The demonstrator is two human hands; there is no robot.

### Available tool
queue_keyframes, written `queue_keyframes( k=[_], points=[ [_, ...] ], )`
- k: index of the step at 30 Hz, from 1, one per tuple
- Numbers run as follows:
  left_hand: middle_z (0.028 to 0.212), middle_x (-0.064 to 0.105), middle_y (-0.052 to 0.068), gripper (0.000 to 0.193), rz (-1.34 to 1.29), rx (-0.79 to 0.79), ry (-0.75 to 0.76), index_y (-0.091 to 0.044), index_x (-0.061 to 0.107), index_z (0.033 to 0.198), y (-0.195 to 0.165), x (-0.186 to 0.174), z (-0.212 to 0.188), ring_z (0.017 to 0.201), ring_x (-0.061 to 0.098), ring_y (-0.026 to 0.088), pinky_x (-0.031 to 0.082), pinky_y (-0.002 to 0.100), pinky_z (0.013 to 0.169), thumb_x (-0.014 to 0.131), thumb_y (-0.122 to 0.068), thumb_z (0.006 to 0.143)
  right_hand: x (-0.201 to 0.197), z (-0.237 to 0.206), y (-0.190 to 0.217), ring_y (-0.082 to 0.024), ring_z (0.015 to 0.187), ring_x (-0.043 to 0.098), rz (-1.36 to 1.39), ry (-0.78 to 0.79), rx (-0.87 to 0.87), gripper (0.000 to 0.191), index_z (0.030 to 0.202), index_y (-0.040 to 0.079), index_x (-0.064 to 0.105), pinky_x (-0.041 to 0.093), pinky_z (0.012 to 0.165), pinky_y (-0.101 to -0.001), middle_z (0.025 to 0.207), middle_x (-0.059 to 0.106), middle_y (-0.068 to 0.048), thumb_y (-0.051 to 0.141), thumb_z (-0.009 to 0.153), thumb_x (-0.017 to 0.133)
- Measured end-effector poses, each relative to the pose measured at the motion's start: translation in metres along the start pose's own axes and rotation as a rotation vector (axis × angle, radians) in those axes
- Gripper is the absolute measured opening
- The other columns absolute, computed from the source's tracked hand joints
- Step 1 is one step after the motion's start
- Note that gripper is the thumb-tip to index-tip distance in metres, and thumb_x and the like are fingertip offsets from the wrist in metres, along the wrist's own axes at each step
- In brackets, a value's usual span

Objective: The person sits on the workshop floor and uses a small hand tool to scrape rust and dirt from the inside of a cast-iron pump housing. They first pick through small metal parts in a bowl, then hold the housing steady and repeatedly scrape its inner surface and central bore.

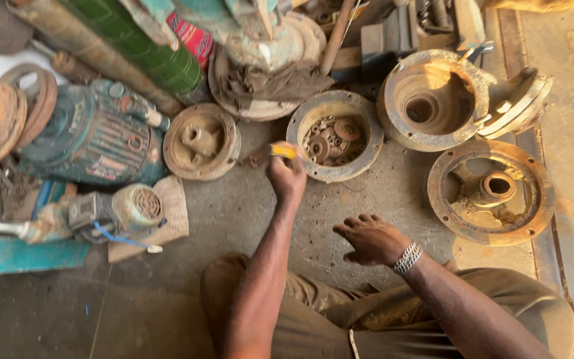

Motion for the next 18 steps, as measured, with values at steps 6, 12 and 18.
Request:
queue_keyframes(
  k=[6,12,18],
  points=[
    [0.100,0.074,0.010,0.017,0.020,-0.033,0.103,-0.005,0.066,0.109,0.009,0.009,0.002,0.090,0.075,0.022,0.064,0.038,0.078,0.072,-0.011,0.093,0.002,0.000,0.003,-0.032,0.135,0.047,-0.004,0.009,-0.008,0.074,0.151,0.020,0.040,0.038,0.114,-0.0476,0.144,0.050,-0.010,0.045,0.090,0.074],
    [0.099,0.074,0.010,0.020,-0.052,-0.219,0.113,-0.005,0.065,0.108,-0.005,0.014,-0.001,0.089,0.075,0.022,0.061,0.037,0.078,0.074,-0.017,0.095,-0.003,-0.003,0.006,-0.032,0.136,0.047,0.014,0.032,0.005,0.073,0.150,0.020,0.041,0.039,0.114,-0.0471,0.145,0.050,-0.009,0.044,0.090,0.075],
    [0.095,0.075,0.013,0.024,0.014,0.070,0.079,-0.002,0.066,0.105,-0.035,0.013,-0.007,0.088,0.075,0.028,0.058,0.040,0.079,0.080,-0.010,0.087,-0.007,-0.004,0.009,-0.033,0.136,0.046,0.012,0.031,0.004,0.075,0.151,0.020,0.040,0.037,0.115,-0.0483,0.147,0.048,-0.010,0.044,0.090,0.075]
  ],
)
Point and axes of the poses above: each hand's wrist, its own z-axis towards the middle knuckle, its own x-axis out of the palm, y = z × x, the point moved 6 cm from there along z, towards the middle knuckle
